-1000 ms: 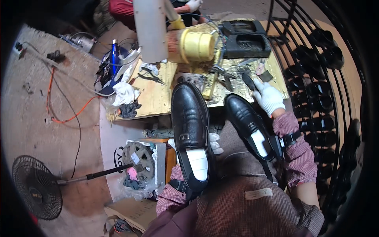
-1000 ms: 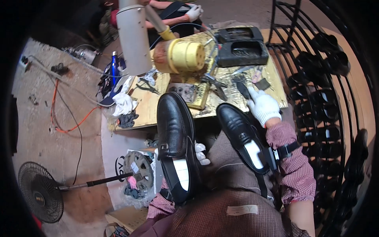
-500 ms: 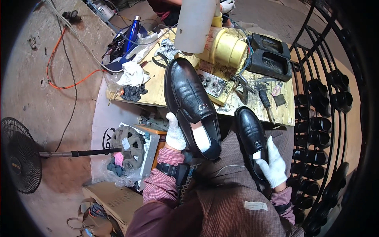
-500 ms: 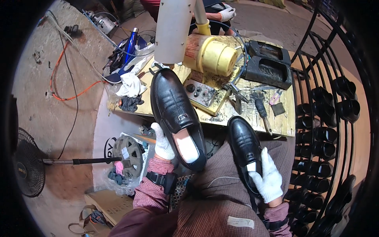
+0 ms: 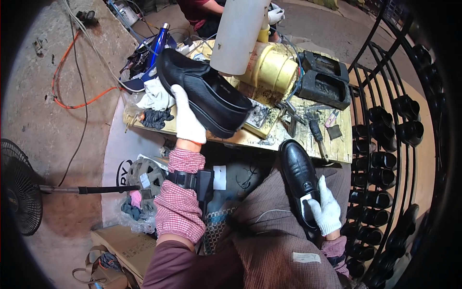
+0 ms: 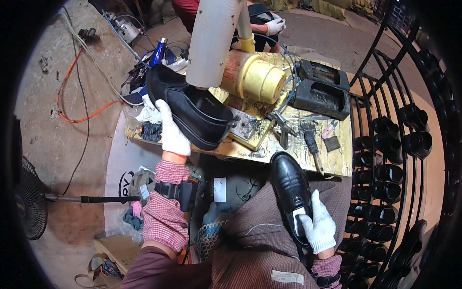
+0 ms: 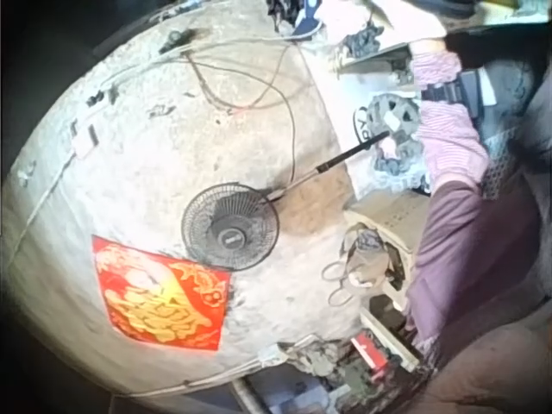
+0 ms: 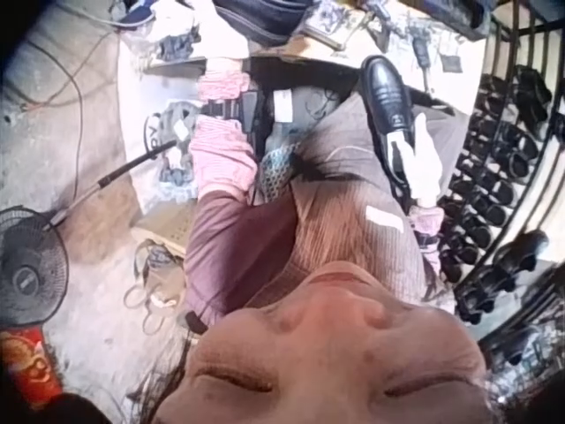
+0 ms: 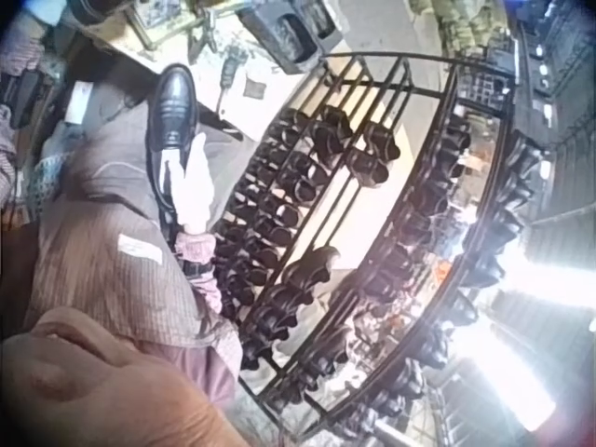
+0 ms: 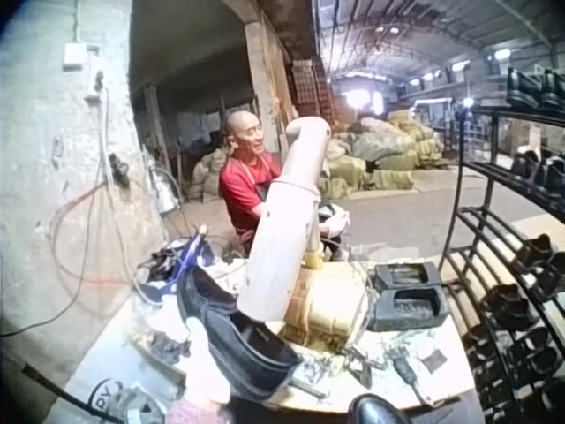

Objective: Polishing and cleaning pairs of black dress shoes with a brush.

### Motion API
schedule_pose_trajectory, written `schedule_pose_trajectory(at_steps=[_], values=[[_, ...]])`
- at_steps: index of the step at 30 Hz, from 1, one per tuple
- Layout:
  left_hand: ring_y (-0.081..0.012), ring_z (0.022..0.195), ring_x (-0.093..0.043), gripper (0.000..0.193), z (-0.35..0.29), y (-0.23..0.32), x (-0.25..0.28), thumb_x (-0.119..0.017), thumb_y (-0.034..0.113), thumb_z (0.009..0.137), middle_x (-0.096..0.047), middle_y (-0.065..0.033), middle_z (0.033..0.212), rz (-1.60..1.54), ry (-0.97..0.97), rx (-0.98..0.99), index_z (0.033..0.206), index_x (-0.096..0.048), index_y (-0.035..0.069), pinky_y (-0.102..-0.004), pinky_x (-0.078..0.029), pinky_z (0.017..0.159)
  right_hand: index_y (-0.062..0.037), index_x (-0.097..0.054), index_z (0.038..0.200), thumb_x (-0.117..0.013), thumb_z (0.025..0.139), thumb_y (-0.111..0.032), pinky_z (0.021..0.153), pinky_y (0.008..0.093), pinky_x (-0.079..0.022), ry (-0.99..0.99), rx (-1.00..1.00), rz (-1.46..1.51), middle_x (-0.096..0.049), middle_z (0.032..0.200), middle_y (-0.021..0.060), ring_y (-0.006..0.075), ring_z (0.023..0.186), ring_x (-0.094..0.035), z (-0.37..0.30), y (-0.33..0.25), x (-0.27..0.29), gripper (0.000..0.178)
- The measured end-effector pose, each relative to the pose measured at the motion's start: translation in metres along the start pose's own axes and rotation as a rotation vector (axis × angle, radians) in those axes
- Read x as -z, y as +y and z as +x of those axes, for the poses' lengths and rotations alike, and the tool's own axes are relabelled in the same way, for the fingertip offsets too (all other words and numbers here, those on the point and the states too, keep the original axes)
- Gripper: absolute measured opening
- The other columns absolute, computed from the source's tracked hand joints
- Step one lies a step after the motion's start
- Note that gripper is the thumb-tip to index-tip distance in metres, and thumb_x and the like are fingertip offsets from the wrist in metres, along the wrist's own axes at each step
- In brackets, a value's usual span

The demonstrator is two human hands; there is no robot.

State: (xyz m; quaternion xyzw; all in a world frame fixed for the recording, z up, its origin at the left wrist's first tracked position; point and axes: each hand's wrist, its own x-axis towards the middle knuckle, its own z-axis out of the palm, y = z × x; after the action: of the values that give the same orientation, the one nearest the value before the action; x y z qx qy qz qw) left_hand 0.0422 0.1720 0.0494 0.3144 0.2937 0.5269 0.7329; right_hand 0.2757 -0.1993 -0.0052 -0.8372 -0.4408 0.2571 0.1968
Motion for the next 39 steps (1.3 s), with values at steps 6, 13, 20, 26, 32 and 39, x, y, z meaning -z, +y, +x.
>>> schedule_pose_trajectory(at_steps=[6, 13, 20, 26, 32, 39], values=[[-0.0266, 0.143, -0.043, 0.079, 0.0, 0.028, 0.021, -0.052, 0.067, 0.099, -0.045, -0.0067, 0.158, -0.031, -0.02, -0.227, 0.156, -0.042, 0.014, -0.0442, -0.032, 0.122, -0.0019, -0.046, 0.153, -0.062, 0.098, -0.011, 0.101, 0.0346, -0.049, 0.361, 0.11, 0.45, -0.067, 0.126, 0.02, 0.0248, 0.112, -0.065, 0.035, 0.003, 0.035, 0.059], [-0.0354, 0.116, -0.065, 0.116, -0.131, -0.042, 0.029, -0.053, 0.091, 0.078, -0.057, -0.0225, 0.136, -0.266, -0.614, 0.515, 0.145, -0.045, -0.004, -0.0479, -0.059, 0.092, -0.0105, -0.041, 0.154, -0.067, 0.093, -0.027, 0.083, 0.0461, -0.053, 0.415, 0.242, -0.335, -0.068, 0.102, 0.0178, 0.0347, 0.096, -0.068, 0.141, 0.017, 0.015, 0.069], [-0.0479, 0.119, -0.061, 0.098, -0.198, -0.079, 0.022, -0.055, 0.077, 0.089, -0.054, -0.0277, 0.142, -0.338, -0.122, 0.861, 0.154, -0.039, 0.006, -0.0591, -0.055, 0.1, -0.0108, -0.043, 0.152, -0.059, 0.096, -0.016, 0.082, 0.0466, -0.056, 0.44, 0.11, -0.238, -0.071, 0.103, 0.0194, 0.0365, 0.092, -0.071, 0.139, -0.017, 0.027, 0.059], [-0.0405, 0.135, -0.052, 0.086, -0.202, -0.082, 0.019, -0.061, 0.063, 0.093, -0.051, -0.0202, 0.15, -0.385, -0.282, 0.946, 0.155, -0.041, 0.007, -0.057, -0.042, 0.114, -0.0089, -0.068, 0.13, -0.066, 0.097, -0.031, 0.08, 0.0388, -0.058, 0.454, 0.597, 0.063, -0.074, 0.109, 0.0171, 0.0337, 0.093, -0.073, 0.028, -0.057, 0.039, 0.04], [-0.037, 0.139, -0.049, 0.077, -0.208, -0.069, 0.012, -0.07, 0.048, 0.094, -0.051, -0.0168, 0.152, -0.265, -0.407, 0.847, 0.152, -0.045, 0.004, -0.0546, -0.036, 0.12, -0.0068, -0.071, 0.119, -0.059, 0.099, -0.043, 0.057, 0.0386, -0.055, 0.303, 0.519, -0.245, -0.072, 0.08, 0.01, 0.0286, 0.065, -0.07, 0.014, -0.076, 0.059, 0.043], [-0.0371, 0.137, -0.052, 0.079, -0.206, -0.071, 0.024, -0.078, 0.041, 0.089, -0.054, -0.0177, 0.15, -0.328, -0.401, 0.891, 0.152, -0.046, 0.006, -0.0562, -0.035, 0.12, -0.0079, -0.07, 0.119, -0.07, 0.093, -0.038, 0.059, 0.0417, -0.055, 0.165, 0.547, -0.2, -0.07, 0.077, 0.011, 0.0314, 0.063, -0.069, 0.009, -0.082, 0.071, 0.039]])
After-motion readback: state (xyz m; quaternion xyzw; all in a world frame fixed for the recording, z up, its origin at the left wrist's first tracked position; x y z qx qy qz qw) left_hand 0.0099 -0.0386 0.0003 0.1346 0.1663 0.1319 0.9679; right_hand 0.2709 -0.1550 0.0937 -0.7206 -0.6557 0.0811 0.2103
